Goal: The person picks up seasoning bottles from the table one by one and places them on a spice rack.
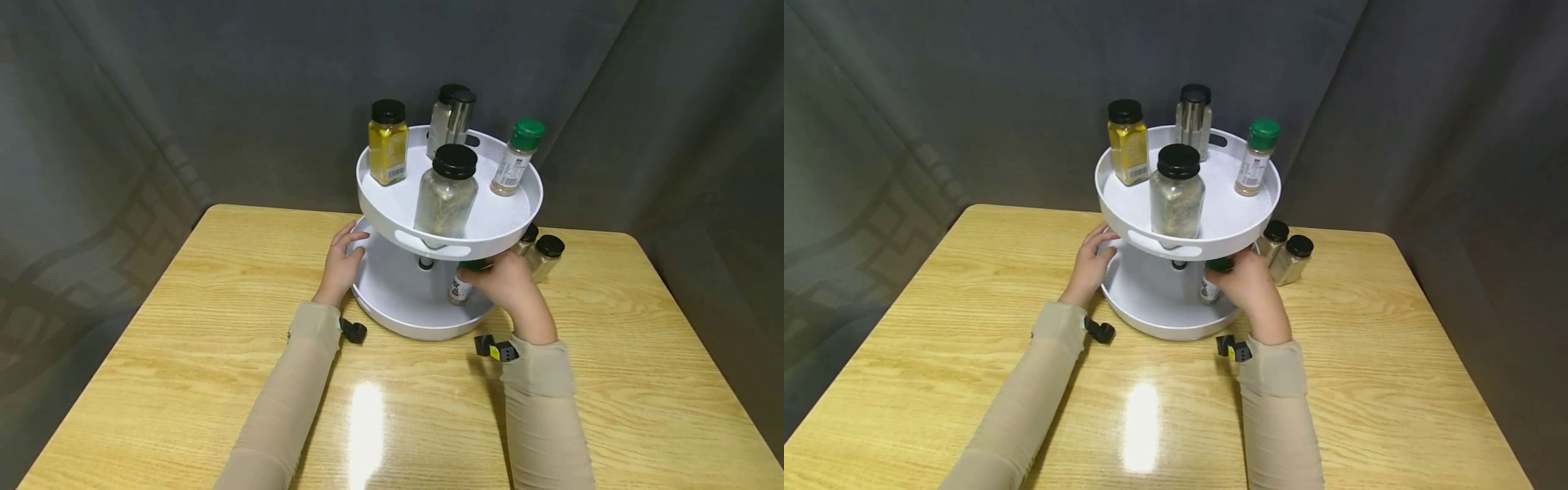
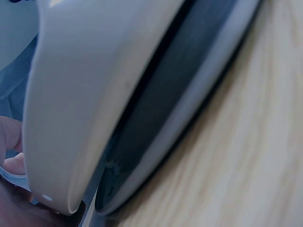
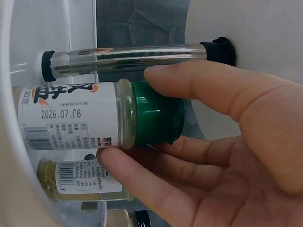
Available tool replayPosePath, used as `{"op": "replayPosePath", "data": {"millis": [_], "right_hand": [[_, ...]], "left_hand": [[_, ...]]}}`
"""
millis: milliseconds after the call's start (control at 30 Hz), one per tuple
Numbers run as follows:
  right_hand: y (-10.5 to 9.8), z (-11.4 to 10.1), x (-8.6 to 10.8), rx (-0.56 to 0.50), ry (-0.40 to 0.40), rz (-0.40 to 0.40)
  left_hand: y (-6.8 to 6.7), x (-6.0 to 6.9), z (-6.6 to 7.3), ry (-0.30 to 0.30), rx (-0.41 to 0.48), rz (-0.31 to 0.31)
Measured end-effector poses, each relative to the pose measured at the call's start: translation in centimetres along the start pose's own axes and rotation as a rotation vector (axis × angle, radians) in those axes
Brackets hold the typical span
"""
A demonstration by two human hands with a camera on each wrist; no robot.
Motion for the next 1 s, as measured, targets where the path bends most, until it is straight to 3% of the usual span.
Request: {"op": "replayPosePath", "data": {"millis": [567,1000], "right_hand": [[-0.11,-0.01,0.10,0.039,0.025,-0.086],[-0.12,0.12,0.15,0.043,0.000,-0.134]], "left_hand": [[0.06,0.07,0.09,0.002,0.005,0.010],[0.06,0.02,0.10,0.008,0.012,0.012]]}}
Point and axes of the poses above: each hand's wrist, its own x-axis away from the middle knuckle, its own y-axis out of the palm, z = x × y, the point moved 1 cm from there along -x, towards the middle knuckle, and after that the axes turned 8 degrees about -z, right-handed, at the moved point
